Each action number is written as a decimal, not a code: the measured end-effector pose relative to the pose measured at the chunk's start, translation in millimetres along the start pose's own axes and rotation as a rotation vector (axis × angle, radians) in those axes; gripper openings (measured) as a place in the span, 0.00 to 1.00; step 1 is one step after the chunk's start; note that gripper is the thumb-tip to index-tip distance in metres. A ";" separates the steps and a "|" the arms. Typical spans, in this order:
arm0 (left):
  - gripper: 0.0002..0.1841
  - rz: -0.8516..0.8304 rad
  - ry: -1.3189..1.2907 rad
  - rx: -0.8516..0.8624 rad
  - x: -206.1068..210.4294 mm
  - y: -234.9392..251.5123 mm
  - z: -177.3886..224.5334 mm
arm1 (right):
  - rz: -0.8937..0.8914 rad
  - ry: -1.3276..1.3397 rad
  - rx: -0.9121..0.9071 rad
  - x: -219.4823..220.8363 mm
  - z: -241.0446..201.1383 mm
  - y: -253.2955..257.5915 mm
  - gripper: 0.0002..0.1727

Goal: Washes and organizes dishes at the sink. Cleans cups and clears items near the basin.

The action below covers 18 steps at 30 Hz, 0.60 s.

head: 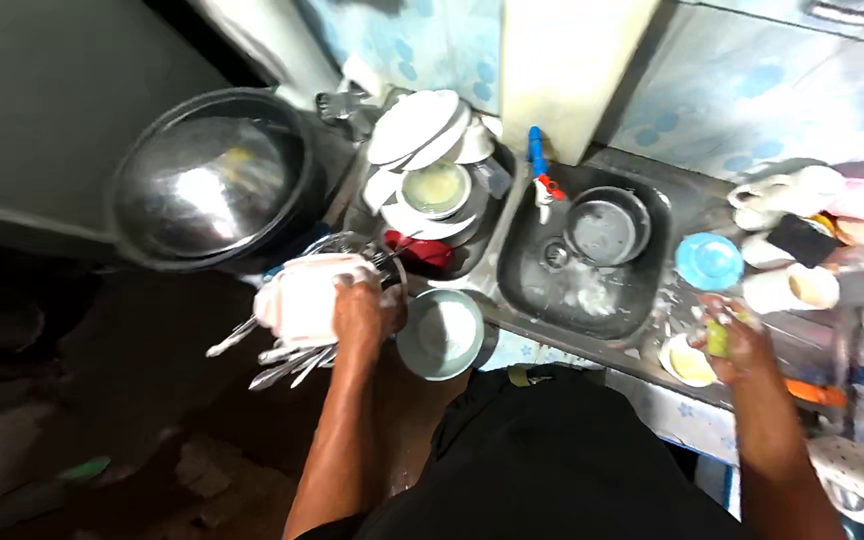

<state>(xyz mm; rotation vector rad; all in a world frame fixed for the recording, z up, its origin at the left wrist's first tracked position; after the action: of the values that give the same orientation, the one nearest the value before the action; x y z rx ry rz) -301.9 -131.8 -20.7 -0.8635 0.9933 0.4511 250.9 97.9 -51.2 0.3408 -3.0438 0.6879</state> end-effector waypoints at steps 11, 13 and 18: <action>0.28 0.122 -0.096 0.386 -18.2 -0.1 52.7 | 0.103 -0.310 0.075 -67.8 -5.7 -28.9 0.17; 0.26 0.104 -0.132 0.474 -14.3 3.5 69.9 | 0.245 -0.424 0.034 -105.7 -15.0 -29.0 0.18; 0.25 0.031 -0.228 0.677 1.4 10.3 104.9 | 0.493 -0.744 0.067 -161.5 -42.2 -3.3 0.18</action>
<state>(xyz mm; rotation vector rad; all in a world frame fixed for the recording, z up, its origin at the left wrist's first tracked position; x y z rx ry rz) -251.9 -41.7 1.5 -0.1830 0.8648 0.2051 407.4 146.9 -19.7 -0.2361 -3.8785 0.8257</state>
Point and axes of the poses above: each hand's wrist, its own y-axis towards the middle knuckle, its own x-axis out of the palm, z = x × y, the point moved 7 cm from there along y, towards the middle knuckle, and after that the axes turned 14 degrees about -z, right-handed, at the moved point
